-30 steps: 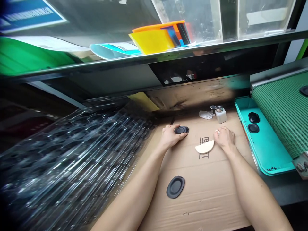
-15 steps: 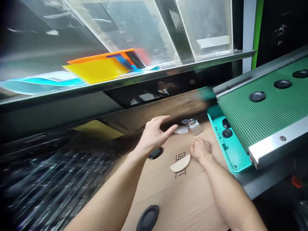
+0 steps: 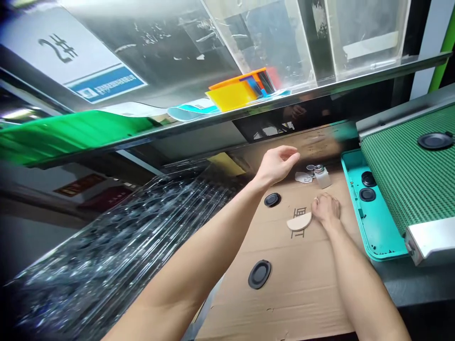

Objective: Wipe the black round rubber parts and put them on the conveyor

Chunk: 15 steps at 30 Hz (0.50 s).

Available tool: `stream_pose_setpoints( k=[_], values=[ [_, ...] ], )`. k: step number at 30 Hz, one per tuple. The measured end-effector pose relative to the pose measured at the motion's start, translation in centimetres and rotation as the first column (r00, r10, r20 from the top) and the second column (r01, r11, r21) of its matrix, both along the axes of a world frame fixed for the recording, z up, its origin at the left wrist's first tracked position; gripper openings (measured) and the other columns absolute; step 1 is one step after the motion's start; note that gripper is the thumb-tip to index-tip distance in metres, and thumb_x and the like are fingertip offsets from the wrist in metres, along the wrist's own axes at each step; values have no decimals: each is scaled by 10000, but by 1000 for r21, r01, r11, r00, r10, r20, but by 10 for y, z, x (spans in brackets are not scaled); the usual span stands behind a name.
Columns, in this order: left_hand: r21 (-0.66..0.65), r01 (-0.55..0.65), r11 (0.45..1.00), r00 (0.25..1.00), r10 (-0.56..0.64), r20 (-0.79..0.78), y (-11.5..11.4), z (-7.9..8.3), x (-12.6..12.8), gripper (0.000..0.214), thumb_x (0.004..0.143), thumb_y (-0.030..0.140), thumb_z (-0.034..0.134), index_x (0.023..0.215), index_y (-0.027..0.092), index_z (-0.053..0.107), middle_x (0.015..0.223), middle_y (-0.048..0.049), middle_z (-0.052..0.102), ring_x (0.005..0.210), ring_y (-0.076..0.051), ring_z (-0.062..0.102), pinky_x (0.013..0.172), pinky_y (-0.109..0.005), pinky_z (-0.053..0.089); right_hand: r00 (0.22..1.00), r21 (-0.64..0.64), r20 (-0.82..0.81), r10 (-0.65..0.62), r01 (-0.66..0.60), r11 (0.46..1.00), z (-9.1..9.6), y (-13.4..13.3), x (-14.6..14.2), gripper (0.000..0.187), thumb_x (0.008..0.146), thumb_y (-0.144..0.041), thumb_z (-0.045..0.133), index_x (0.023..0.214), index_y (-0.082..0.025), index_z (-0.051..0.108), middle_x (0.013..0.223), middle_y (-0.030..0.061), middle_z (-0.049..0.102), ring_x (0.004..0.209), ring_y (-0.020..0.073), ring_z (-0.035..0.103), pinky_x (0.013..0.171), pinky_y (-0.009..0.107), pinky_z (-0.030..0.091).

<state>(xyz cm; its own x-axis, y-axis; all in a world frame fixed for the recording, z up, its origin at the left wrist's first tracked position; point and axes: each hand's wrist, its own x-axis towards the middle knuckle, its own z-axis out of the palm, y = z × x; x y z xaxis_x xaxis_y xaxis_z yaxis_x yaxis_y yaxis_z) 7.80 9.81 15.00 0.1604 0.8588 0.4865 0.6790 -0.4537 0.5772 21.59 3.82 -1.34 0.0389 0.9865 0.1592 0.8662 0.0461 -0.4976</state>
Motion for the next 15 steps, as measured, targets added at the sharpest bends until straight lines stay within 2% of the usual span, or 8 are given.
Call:
stream_pose_setpoints(
  k=[5, 10, 13, 15],
  values=[
    [83, 172, 982, 985, -169, -39, 0, 14, 59, 260, 861, 316, 653, 1055, 160, 730, 1081, -97, 763, 951, -215, 707, 884, -356, 551, 1000, 12, -3, 8, -8, 1000, -1, 1, -2, 286, 957, -287, 489, 1007, -165, 743, 1087, 111, 735, 955, 207, 669, 816, 274, 439],
    [164, 384, 909, 920, -360, -156, -12, 36, 129, 259, 891, 337, 629, 1081, 190, 724, 1096, -88, 740, 1023, -228, 677, 970, -388, 521, 1000, 45, -20, -6, 7, 999, -6, 0, -6, 297, 960, -280, 471, 999, -165, 742, 1071, 113, 741, 944, 223, 683, 817, 300, 452],
    [163, 498, 851, 859, -460, -226, -23, 51, 184, 348, 931, 388, 589, 1205, 196, 685, 1229, -110, 677, 1150, -258, 619, 1054, -424, 461, 1000, 46, -29, 5, -3, 999, -4, -3, -6, 309, 959, -271, 458, 1011, -155, 740, 1071, 123, 745, 960, 240, 687, 815, 312, 456],
    [122, 516, 848, 848, -485, -214, -28, 54, 222, 457, 924, 458, 601, 1292, 187, 635, 1383, -150, 581, 1277, -313, 532, 1104, -478, 402, 999, 49, -25, 20, -19, 999, 2, -5, -3, 314, 952, -269, 462, 1026, -149, 742, 1059, 131, 751, 947, 251, 690, 798, 317, 459]
  ],
)
